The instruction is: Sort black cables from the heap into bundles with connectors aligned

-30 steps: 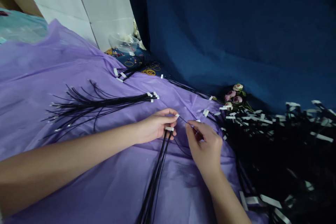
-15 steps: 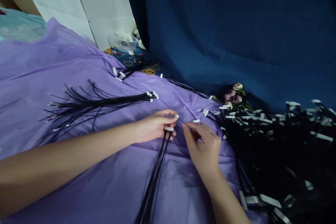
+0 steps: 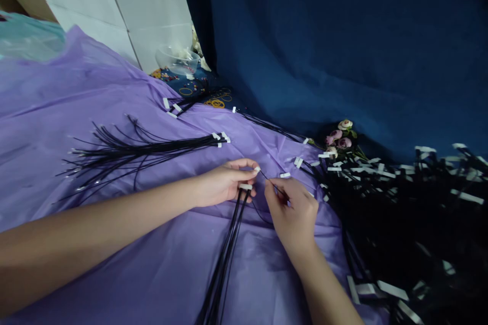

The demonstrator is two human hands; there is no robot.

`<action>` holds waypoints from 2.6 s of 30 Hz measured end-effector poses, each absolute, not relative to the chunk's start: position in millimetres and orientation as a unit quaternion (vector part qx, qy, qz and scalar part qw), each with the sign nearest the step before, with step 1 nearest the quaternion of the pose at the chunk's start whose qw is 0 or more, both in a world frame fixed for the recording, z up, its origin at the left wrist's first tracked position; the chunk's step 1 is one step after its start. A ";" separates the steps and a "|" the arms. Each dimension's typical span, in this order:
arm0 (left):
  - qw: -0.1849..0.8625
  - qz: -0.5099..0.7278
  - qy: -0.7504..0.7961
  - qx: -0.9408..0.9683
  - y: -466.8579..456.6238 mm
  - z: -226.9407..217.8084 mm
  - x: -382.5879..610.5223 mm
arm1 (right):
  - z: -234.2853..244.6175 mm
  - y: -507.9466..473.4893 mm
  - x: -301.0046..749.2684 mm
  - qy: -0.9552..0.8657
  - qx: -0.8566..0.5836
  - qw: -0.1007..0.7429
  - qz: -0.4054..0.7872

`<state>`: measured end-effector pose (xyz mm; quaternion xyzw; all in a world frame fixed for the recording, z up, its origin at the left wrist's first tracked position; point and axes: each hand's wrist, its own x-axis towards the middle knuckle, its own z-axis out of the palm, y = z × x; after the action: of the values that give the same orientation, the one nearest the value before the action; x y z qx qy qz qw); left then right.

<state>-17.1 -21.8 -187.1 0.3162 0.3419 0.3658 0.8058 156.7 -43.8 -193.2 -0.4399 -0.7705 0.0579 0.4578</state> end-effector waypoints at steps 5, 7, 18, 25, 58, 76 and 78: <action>0.806 0.369 0.343 0.310 -21.0 -187.4 -17.2 | -195.6 -43.2 155.6 -0.775 -0.436 0.456 0.039; 0.807 0.367 0.343 0.310 -20.6 -188.3 -17.3 | -196.4 -43.0 155.4 -0.775 -0.437 0.455 0.037; 0.806 0.365 0.341 0.317 -21.2 -187.8 -17.8 | -199.5 -42.8 154.4 -0.769 -0.447 0.456 0.021; 0.813 0.358 0.325 0.326 -21.2 -189.6 -19.8 | -200.3 -42.9 154.1 -0.767 -0.444 0.463 0.015; 0.817 0.346 0.326 0.327 -18.5 -192.2 -18.5 | -197.1 -43.0 154.1 -0.761 -0.483 0.432 -0.020; 0.810 0.346 0.328 0.343 -19.8 -194.9 -18.1 | -201.3 -43.6 154.5 -0.785 -0.466 0.408 -0.012; 0.809 0.345 0.329 0.343 -20.0 -194.2 -17.9 | -201.6 -43.5 154.2 -0.785 -0.464 0.410 -0.013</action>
<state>-17.9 -20.0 -194.2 0.3425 0.3295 0.3448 0.8095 154.2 -43.5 -201.6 -0.4639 -0.7852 -0.0127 0.4100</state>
